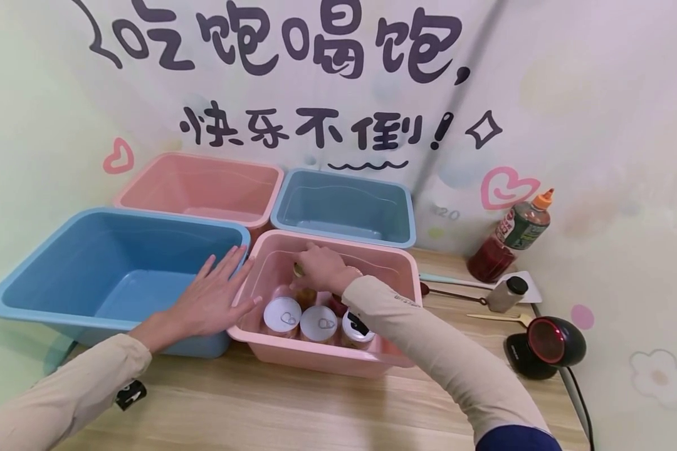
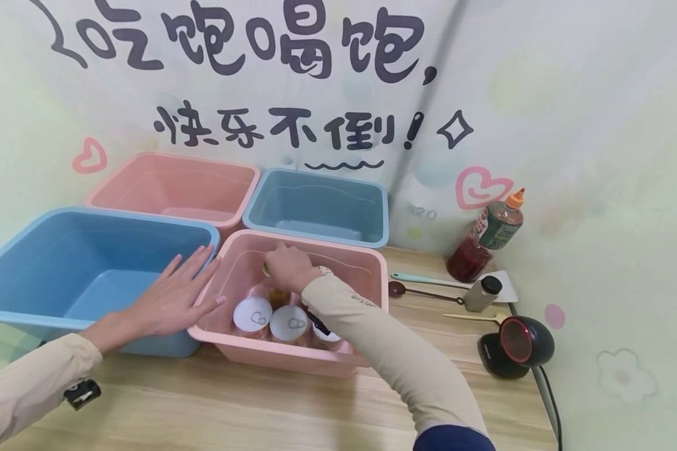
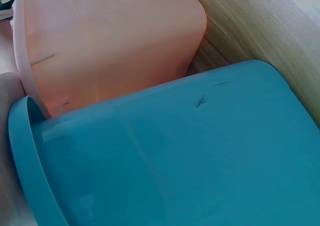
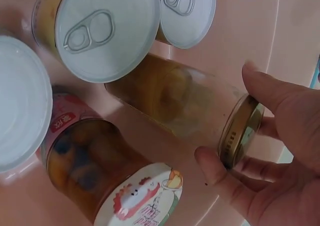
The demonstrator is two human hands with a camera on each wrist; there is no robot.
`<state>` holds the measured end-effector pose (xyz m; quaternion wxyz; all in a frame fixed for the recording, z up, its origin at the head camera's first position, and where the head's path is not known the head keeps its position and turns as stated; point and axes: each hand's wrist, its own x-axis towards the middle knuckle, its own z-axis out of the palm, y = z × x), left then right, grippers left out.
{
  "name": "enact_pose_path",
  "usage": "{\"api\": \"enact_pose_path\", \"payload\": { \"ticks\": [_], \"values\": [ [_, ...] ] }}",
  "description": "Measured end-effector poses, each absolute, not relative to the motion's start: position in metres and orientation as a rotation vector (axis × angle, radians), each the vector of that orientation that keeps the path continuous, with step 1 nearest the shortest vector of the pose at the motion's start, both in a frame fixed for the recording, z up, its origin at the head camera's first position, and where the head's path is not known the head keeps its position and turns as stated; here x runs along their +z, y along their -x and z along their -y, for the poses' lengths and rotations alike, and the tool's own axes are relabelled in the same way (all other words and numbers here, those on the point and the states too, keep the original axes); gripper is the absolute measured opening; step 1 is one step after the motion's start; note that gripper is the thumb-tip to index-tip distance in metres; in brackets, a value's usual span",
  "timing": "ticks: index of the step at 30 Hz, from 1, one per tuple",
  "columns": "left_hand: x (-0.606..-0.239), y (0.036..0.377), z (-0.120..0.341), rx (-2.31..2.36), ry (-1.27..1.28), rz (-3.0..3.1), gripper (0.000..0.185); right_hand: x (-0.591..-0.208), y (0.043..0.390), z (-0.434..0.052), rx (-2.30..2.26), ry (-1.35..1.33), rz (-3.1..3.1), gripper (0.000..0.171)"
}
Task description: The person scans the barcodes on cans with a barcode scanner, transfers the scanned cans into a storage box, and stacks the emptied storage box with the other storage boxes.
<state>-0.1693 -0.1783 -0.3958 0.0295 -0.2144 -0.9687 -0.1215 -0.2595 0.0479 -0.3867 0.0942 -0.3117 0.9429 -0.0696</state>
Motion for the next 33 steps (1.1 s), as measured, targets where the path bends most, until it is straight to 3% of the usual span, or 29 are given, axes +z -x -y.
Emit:
{"api": "enact_pose_path", "payload": {
  "ticks": [10,18,33],
  "values": [
    [-0.396,0.169,0.181,-0.396,0.679,2.985,0.066,-0.39,0.26,-0.039,-0.101,0.9,-2.875,0.014],
    [-0.397,0.169,0.182,-0.431,0.696,2.983,0.06,-0.385,0.264,-0.042,-0.204,0.942,-2.846,0.022],
    [-0.396,0.168,0.179,-0.422,0.695,2.964,0.059,-0.325,0.268,-0.069,-0.362,0.956,-2.789,0.02]
  ]
}}
